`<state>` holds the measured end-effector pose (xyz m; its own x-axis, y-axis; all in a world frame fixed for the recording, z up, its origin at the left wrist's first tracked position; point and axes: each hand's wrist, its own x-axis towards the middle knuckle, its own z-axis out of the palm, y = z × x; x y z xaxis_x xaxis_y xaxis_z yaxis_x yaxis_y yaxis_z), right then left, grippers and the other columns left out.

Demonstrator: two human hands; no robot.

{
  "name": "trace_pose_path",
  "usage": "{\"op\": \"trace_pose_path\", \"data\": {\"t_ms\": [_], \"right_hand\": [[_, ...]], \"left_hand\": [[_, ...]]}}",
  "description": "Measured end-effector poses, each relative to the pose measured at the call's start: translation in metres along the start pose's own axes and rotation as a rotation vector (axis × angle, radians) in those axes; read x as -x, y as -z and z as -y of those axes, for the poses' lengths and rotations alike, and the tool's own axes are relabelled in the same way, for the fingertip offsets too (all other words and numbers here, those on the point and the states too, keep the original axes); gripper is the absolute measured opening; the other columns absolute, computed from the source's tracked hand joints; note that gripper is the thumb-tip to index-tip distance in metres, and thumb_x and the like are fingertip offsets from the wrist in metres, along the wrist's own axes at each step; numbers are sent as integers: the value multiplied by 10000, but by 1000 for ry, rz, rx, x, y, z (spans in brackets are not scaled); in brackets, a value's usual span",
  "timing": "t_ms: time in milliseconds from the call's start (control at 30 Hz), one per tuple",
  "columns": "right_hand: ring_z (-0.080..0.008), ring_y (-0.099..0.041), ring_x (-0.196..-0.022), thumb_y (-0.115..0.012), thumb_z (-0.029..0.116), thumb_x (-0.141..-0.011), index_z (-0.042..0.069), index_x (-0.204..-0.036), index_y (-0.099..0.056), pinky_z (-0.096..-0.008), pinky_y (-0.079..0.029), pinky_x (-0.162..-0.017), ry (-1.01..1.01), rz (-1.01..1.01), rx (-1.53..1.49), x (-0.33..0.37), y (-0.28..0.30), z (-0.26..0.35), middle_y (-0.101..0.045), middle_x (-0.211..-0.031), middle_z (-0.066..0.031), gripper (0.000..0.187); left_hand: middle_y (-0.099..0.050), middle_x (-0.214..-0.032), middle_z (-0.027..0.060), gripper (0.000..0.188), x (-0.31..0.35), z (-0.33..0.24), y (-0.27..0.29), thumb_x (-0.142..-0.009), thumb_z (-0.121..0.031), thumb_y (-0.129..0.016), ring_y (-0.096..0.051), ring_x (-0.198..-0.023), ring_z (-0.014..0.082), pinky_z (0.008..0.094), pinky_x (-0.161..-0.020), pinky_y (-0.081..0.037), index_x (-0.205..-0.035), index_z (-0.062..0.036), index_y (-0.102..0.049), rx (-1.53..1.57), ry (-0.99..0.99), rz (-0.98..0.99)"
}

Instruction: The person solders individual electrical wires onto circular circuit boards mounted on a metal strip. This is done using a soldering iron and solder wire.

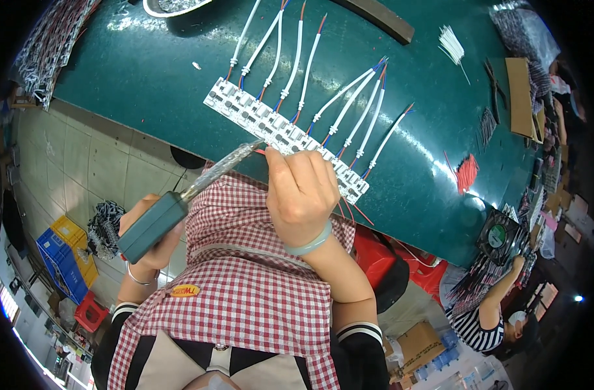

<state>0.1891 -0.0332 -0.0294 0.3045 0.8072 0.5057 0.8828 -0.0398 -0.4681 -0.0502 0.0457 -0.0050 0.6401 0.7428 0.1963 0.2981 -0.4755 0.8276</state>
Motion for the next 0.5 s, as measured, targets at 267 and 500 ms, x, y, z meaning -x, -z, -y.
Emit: {"op": "trace_pose_path", "data": {"t_ms": [267,500], "right_hand": [[-217,-545,-665,-758,-36,-676,18,-913,-717,-343,-411,-565,-23,-42,-12,-3,2,3,-540,-716,-45,246],[-216,-525,-645,-759,-44,-687,14,-974,-722,-337,-392,-561,-6,-30,-37,-7,4,13,-520,-699,-43,296]], "left_hand": [[-676,-889,130,300,4,0,4,-763,-74,-729,-645,-713,199,284,-676,-500,-1022,57,-655,-16,-10,-6],[-684,-905,170,297,4,-2,3,-617,62,-692,-720,-801,308,325,-695,-579,-914,71,-682,-47,38,-68]]}}
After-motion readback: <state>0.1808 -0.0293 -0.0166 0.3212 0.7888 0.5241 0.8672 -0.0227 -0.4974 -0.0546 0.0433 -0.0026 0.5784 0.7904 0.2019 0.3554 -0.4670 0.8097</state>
